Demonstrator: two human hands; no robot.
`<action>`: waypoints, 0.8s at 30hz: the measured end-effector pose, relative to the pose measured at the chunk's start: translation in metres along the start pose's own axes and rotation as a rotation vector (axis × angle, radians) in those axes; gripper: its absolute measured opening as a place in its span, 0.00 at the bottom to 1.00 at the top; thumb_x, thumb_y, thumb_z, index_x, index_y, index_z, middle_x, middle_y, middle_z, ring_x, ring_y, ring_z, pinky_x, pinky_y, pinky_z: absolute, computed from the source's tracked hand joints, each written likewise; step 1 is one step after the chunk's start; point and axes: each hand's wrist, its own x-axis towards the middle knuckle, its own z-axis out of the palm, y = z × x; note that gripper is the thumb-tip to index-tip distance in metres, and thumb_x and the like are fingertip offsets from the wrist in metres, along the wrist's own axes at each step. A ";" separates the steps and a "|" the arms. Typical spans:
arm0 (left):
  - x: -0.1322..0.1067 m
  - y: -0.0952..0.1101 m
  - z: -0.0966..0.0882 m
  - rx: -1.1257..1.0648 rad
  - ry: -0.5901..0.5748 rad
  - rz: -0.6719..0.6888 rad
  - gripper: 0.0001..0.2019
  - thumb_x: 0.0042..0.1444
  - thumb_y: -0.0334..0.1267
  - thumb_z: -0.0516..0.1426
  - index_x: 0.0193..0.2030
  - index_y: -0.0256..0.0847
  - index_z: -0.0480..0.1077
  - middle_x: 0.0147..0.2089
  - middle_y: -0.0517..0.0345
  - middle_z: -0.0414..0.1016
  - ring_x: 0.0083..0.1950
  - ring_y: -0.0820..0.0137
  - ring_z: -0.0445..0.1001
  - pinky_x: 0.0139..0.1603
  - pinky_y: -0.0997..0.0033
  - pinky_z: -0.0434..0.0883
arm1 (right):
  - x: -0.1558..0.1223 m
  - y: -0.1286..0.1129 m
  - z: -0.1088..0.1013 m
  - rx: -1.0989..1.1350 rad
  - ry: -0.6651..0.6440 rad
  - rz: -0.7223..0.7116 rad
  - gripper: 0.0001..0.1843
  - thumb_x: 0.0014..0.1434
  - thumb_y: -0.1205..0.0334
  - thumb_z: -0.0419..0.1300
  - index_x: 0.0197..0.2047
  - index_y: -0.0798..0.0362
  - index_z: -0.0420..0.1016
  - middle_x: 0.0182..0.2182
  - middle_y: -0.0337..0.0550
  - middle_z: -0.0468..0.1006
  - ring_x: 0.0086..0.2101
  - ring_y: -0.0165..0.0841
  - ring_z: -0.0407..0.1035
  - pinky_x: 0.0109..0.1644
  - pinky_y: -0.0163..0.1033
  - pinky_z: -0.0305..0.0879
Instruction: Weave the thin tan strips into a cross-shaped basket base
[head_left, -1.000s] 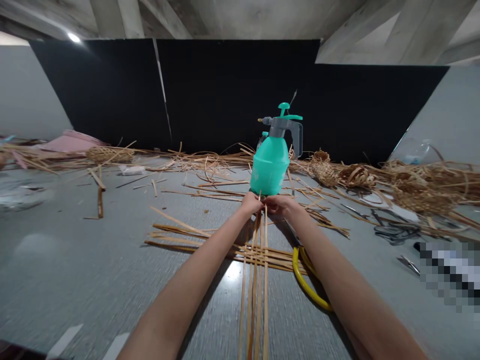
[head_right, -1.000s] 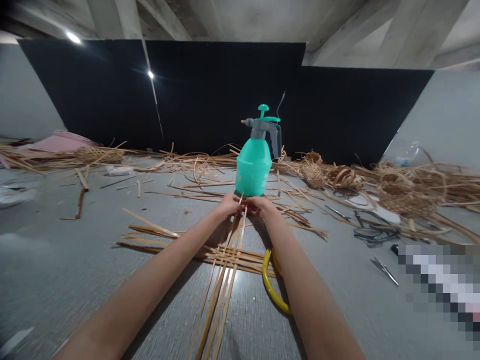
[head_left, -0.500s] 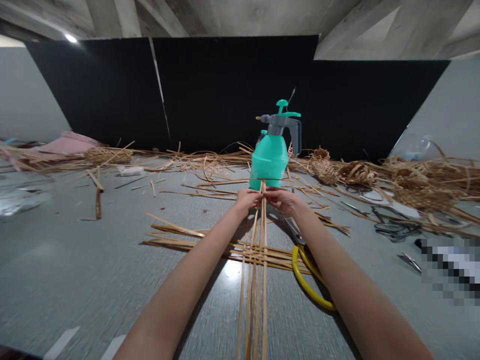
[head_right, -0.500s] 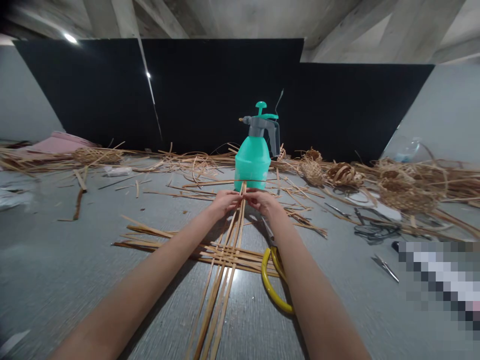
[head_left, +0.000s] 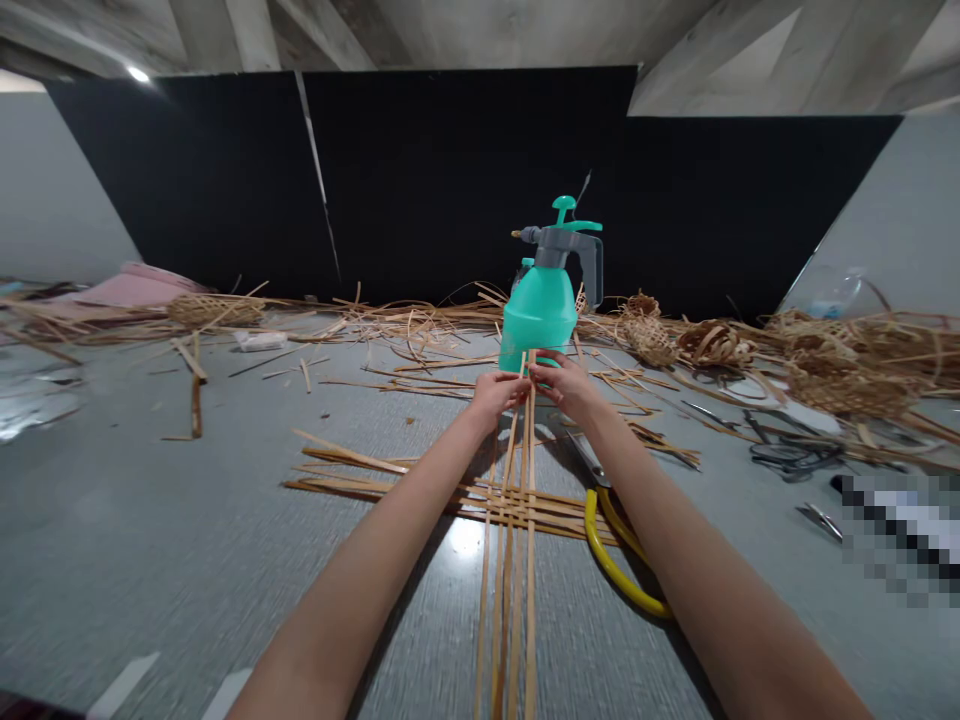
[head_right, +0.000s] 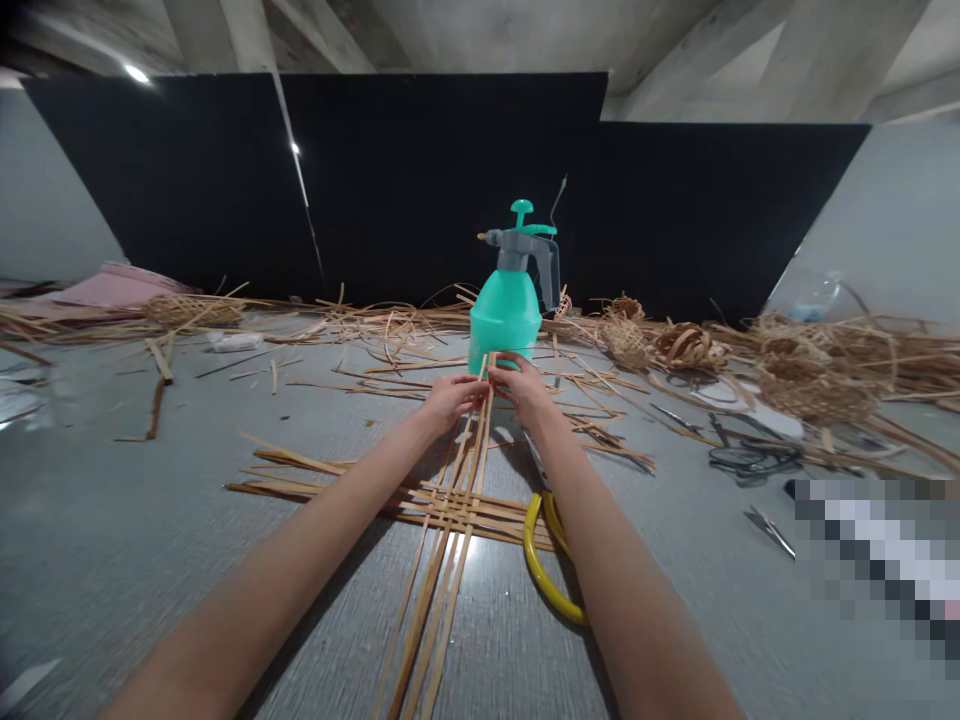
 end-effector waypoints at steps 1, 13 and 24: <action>0.000 0.000 0.000 -0.003 -0.004 0.003 0.07 0.40 0.21 0.62 0.22 0.33 0.69 0.21 0.59 0.70 0.23 0.77 0.70 0.31 0.75 0.69 | -0.001 0.000 0.000 0.019 0.001 -0.006 0.15 0.41 0.68 0.64 0.35 0.48 0.68 0.26 0.32 0.75 0.26 0.26 0.70 0.30 0.31 0.66; -0.003 0.001 -0.001 0.002 -0.020 0.006 0.07 0.40 0.22 0.63 0.21 0.33 0.70 0.21 0.59 0.71 0.24 0.77 0.70 0.33 0.75 0.70 | 0.003 -0.001 -0.001 0.078 0.044 0.004 0.14 0.40 0.67 0.65 0.34 0.51 0.73 0.33 0.38 0.78 0.33 0.29 0.72 0.34 0.31 0.66; 0.005 -0.005 -0.004 0.231 0.058 0.033 0.08 0.42 0.29 0.64 0.17 0.33 0.69 0.18 0.59 0.69 0.24 0.73 0.70 0.30 0.75 0.68 | 0.001 0.004 0.003 -0.079 0.099 0.178 0.10 0.58 0.62 0.58 0.43 0.57 0.71 0.40 0.44 0.74 0.37 0.32 0.70 0.40 0.40 0.69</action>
